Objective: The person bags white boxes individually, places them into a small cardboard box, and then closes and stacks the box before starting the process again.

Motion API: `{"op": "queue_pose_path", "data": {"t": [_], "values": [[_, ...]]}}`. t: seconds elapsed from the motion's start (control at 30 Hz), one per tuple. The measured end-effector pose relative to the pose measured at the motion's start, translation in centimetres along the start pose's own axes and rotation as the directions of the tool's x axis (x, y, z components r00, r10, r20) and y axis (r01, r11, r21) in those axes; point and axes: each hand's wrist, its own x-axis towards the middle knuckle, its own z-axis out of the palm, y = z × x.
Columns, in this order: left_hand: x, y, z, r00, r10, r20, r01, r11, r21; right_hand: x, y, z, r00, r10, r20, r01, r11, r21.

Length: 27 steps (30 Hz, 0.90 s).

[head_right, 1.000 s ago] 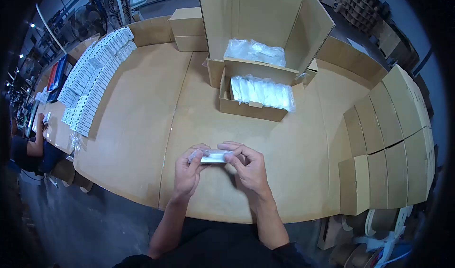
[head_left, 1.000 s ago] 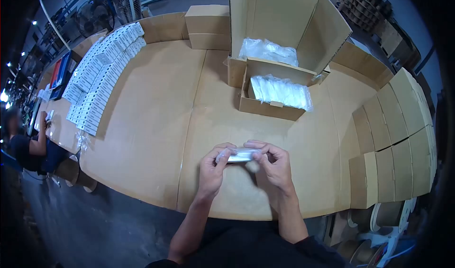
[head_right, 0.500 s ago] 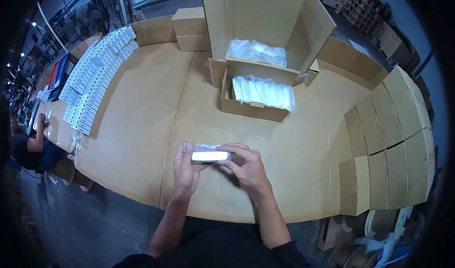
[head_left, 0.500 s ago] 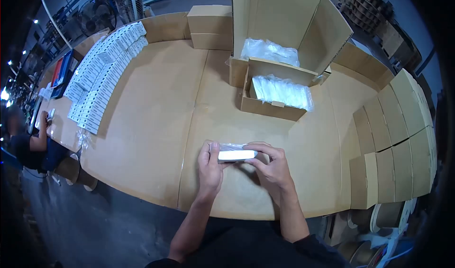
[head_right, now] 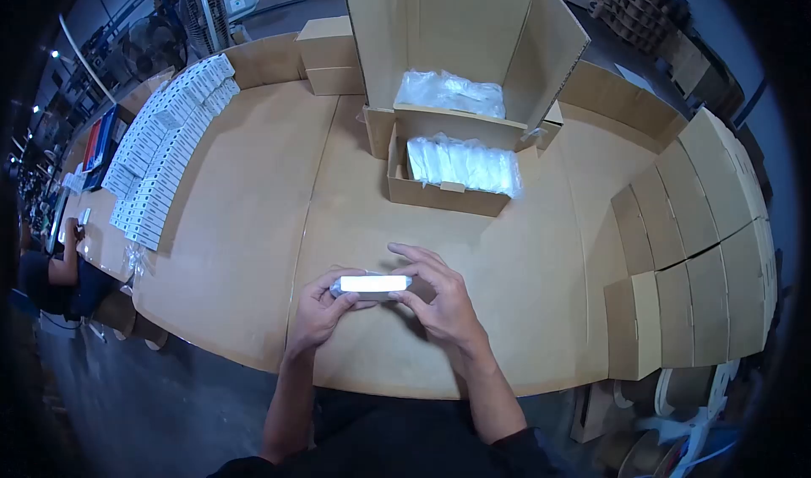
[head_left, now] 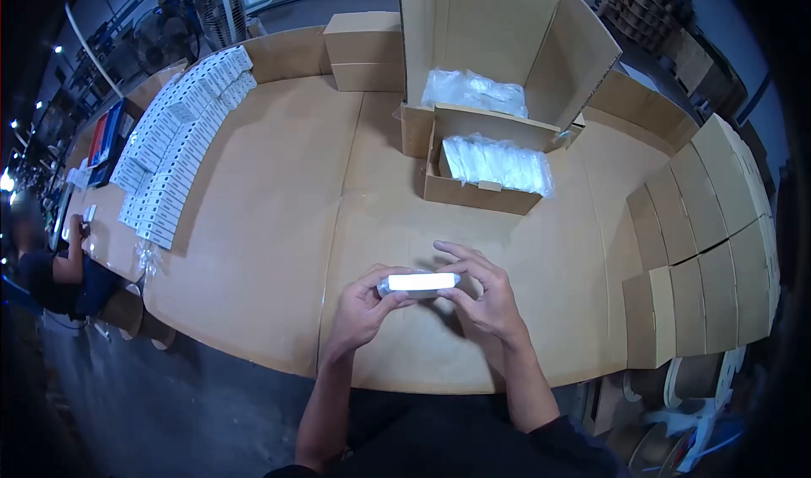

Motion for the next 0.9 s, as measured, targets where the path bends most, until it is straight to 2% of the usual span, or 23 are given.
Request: {"op": "queue_pose_path", "data": {"t": [0.03,0.07,0.17,0.27,0.37,0.4,0.5,0.53,0.6,0.63,0.67,0.77,0.8,0.9], "values": [[0.0,-0.1,-0.1,1.000,-0.004,-0.006,0.004,1.000,0.004,0.1,-0.1,-0.2,0.999,-0.040,0.004,0.040,0.998,-0.045],[0.1,-0.1,-0.2,1.000,-0.008,-0.013,0.008,1.000,0.007,0.3,-0.4,-0.5,0.996,-0.094,0.009,0.094,0.981,-0.171],[0.4,0.8,0.1,1.000,0.002,0.009,-0.002,0.999,0.045,1.2,-3.1,-1.6,0.997,-0.053,0.062,0.066,0.972,-0.224],[1.4,1.2,0.2,0.997,-0.015,0.075,0.008,0.996,0.092,1.4,-2.0,-2.6,0.970,-0.073,0.231,0.117,0.976,-0.184],[2.8,1.7,0.5,0.992,-0.085,0.093,0.080,0.995,0.055,2.5,-2.5,-4.0,0.964,-0.101,0.244,0.159,0.959,-0.233],[3.4,2.0,0.6,0.989,-0.113,0.091,0.111,0.993,0.029,3.0,-2.6,-4.3,0.970,-0.120,0.211,0.169,0.958,-0.232],[5.7,3.7,1.3,0.996,0.055,-0.063,-0.033,0.950,0.309,4.3,-2.4,-5.8,0.989,-0.142,0.033,0.146,0.951,-0.272],[6.7,4.0,0.9,0.990,0.131,-0.046,-0.085,0.837,0.541,4.8,-2.2,-6.1,0.987,-0.150,-0.061,0.125,0.943,-0.309],[9.0,4.4,0.0,0.957,0.265,0.117,-0.248,0.540,0.804,6.1,-1.5,-6.2,0.962,-0.118,-0.246,0.041,0.954,-0.298],[10.1,4.9,-0.1,0.927,0.305,0.216,-0.320,0.349,0.881,6.8,-1.0,-6.1,0.936,-0.104,-0.338,0.002,0.958,-0.288],[10.7,5.3,0.0,0.941,0.257,0.221,-0.275,0.200,0.940,7.6,-0.6,-5.8,0.904,-0.149,-0.400,0.012,0.946,-0.325],[13.7,4.5,-0.8,0.865,0.350,0.360,-0.326,-0.155,0.933,10.0,-0.5,-4.1,0.836,-0.196,-0.512,0.025,0.946,-0.323],[14.6,4.3,-1.2,0.853,0.355,0.383,-0.327,-0.209,0.922,10.6,-0.3,-3.4,0.831,-0.160,-0.532,0.005,0.959,-0.282],[15.1,3.6,-2.5,0.862,0.366,0.352,-0.310,-0.170,0.936,12.1,0.1,-1.4,0.800,-0.220,-0.559,0.014,0.937,-0.348]]}}
